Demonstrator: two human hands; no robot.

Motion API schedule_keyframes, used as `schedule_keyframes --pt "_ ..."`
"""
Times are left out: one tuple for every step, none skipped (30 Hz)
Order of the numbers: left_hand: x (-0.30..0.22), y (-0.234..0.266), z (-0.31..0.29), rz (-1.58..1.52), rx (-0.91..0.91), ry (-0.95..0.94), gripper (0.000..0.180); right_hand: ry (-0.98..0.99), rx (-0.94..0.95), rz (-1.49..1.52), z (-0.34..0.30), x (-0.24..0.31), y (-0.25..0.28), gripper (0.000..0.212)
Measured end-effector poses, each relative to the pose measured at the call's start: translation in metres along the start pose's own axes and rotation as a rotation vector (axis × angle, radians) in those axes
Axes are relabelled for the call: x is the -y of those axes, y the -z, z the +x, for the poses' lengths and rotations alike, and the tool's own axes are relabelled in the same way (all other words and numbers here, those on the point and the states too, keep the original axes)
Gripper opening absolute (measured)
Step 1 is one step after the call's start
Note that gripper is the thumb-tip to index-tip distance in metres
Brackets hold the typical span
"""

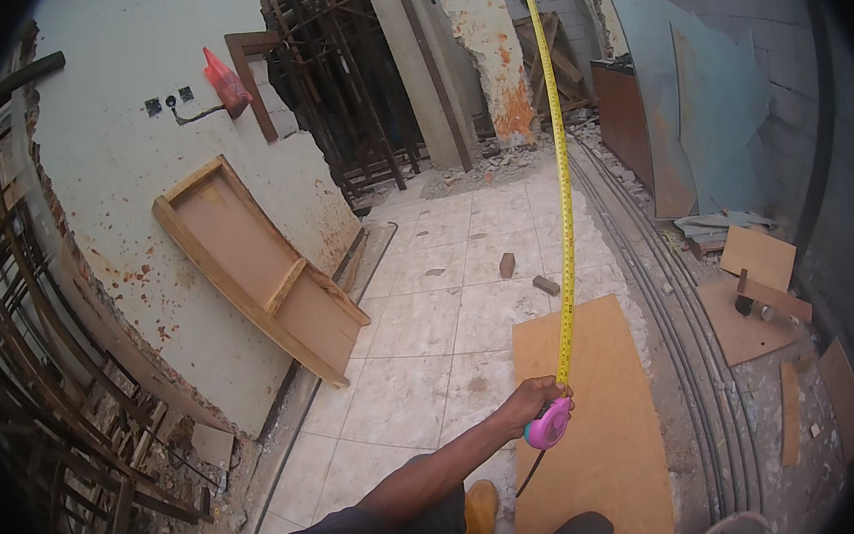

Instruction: The person measures a long piece of plywood on the floor using a measuring tape and a pencil to mark several points, then places a smaller rectangular wooden board on top of it.

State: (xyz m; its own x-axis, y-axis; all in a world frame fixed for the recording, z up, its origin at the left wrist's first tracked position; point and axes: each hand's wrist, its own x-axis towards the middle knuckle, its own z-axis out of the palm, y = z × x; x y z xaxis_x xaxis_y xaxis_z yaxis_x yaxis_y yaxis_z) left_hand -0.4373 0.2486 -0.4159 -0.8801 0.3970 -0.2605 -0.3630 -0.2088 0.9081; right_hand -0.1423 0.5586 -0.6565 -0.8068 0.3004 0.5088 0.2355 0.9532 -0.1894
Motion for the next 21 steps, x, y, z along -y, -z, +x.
schedule_keyframes --pt "0.001 0.000 0.000 -0.004 0.007 -0.006 0.020 0.001 -0.001 -0.001 0.000 0.000 0.000 0.046" --pt "0.001 0.000 -0.001 -0.009 -0.013 0.001 0.020 0.004 0.000 0.008 -0.001 0.001 0.001 0.046" --pt "0.002 0.001 0.000 -0.010 0.013 -0.011 0.020 0.005 0.001 0.018 -0.001 0.001 0.002 0.045" --pt "0.002 0.001 0.000 -0.016 0.020 -0.013 0.020 0.006 0.001 0.018 -0.001 0.002 0.003 0.045" --pt "0.003 0.002 0.001 -0.018 -0.010 0.007 0.020 0.006 -0.008 0.027 0.000 0.002 0.004 0.046" --pt "0.003 0.002 0.001 -0.022 0.027 -0.017 0.020 0.006 -0.017 0.035 0.001 0.003 0.006 0.046" --pt "0.003 0.002 0.002 -0.012 0.020 -0.019 0.020 0.006 -0.017 0.036 0.002 0.004 0.008 0.046" --pt "0.004 0.002 0.002 0.000 -0.017 0.008 0.020 0.016 -0.013 0.036 0.004 0.004 0.009 0.046" --pt "0.004 0.002 0.002 -0.002 0.012 -0.020 0.020 0.026 -0.008 0.036 0.005 0.005 0.011 0.046" --pt "0.003 0.002 0.002 -0.003 0.002 -0.020 0.020 0.026 -0.007 0.035 0.007 0.006 0.013 0.046" --pt "0.003 0.002 0.002 -0.004 -0.036 0.006 0.021 0.022 0.020 0.065 0.008 0.007 0.015 0.047" --pt "0.003 0.002 0.002 -0.010 -0.009 -0.018 0.021 0.018 0.048 0.094 0.010 0.007 0.017 0.047" --pt "0.002 0.002 0.001 -0.007 -0.002 -0.020 0.021 0.018 0.051 0.091 0.010 0.007 0.019 0.047" --pt "0.002 0.002 0.001 0.000 -0.030 -0.005 0.022 0.016 0.055 0.091 0.011 0.008 0.020 0.047" --pt "0.002 0.002 0.001 -0.007 0.003 -0.018 0.022 0.015 0.058 0.092 0.011 0.008 0.020 0.046" --pt "0.001 0.002 0.001 0.000 -0.006 -0.015 0.022 0.015 0.061 0.090 0.010 0.008 0.020 0.046" --pt "0.001 0.002 0.001 0.014 -0.044 0.011 0.023 0.019 0.041 0.065 0.010 0.008 0.019 0.047" --pt "0.002 0.002 0.002 0.009 -0.013 -0.012 0.023 0.022 0.021 0.040 0.009 0.008 0.018 0.047" --pt "0.002 0.002 0.002 0.007 -0.009 -0.015 0.023 0.022 0.021 0.040 0.008 0.007 0.016 0.047" --pt "0.002 0.003 0.003 0.011 -0.036 0.010 0.022 0.017 0.027 0.044 0.008 0.007 0.014 0.047" --pt "0.003 0.003 0.003 0.006 -0.004 -0.019 0.022 0.012 0.033 0.047 0.007 0.006 0.013 0.047"
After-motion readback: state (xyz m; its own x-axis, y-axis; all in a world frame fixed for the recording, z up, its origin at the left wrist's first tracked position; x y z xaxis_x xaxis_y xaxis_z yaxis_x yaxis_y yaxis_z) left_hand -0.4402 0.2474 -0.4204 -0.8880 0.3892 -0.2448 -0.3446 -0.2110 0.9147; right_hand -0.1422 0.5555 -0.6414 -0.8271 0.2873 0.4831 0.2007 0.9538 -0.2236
